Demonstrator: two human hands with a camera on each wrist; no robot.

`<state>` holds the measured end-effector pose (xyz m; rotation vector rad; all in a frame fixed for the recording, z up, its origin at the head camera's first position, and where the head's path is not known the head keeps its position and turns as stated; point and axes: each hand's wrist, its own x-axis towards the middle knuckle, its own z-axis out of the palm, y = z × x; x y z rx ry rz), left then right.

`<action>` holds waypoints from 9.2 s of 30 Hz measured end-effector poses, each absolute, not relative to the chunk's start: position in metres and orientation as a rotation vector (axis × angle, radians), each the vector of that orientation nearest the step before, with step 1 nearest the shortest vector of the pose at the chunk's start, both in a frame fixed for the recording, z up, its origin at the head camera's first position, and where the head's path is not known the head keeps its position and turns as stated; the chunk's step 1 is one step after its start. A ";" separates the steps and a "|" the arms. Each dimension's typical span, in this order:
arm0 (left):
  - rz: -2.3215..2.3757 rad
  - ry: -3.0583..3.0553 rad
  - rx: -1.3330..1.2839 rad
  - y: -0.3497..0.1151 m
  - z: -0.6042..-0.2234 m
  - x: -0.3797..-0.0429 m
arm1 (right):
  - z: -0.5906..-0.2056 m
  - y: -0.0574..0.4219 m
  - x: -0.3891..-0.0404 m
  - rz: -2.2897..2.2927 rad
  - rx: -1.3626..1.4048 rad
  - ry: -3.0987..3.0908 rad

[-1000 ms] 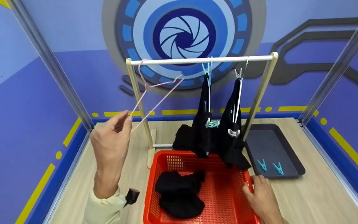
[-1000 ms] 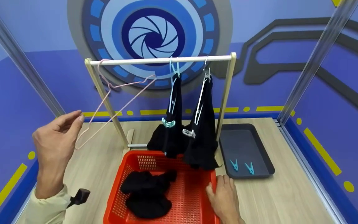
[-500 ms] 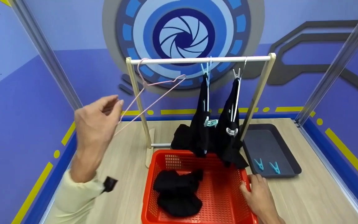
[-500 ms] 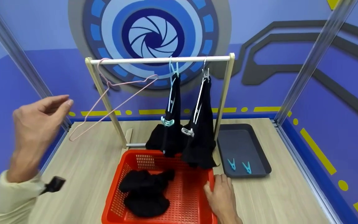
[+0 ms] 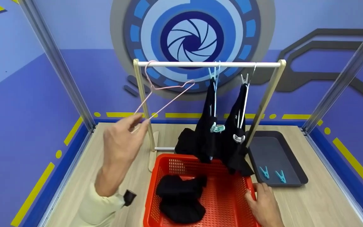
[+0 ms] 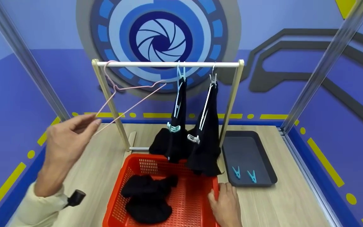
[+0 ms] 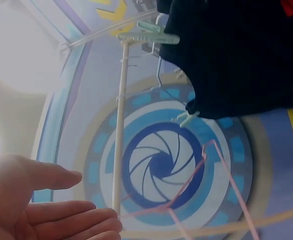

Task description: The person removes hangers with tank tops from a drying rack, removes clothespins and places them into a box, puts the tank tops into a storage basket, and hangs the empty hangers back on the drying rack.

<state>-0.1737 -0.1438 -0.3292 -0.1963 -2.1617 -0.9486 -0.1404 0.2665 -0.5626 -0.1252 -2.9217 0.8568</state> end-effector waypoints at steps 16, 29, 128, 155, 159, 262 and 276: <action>-1.137 -2.133 -0.278 -0.093 -0.374 -0.178 | -0.564 0.265 -0.141 0.896 -0.163 -2.952; -1.334 -2.317 -0.354 -0.030 -0.388 -0.185 | -0.566 0.269 -0.140 0.934 -0.195 -2.909; -1.054 -1.962 -0.295 -0.114 -0.386 -0.196 | -0.571 0.265 -0.139 1.068 -0.215 -2.854; -1.102 -2.060 -0.215 -0.166 -0.462 -0.154 | -0.572 0.265 -0.139 1.069 -0.223 -2.824; -1.128 -2.092 -0.186 -0.176 -0.474 -0.150 | -0.572 0.265 -0.140 1.071 -0.232 -2.835; -1.519 -2.051 -0.871 -0.166 -0.523 -0.141 | -0.571 0.286 -0.130 1.241 -0.456 -2.642; -1.403 -2.136 -0.638 -0.150 -0.533 -0.148 | -0.554 0.291 -0.132 1.286 -0.596 -2.588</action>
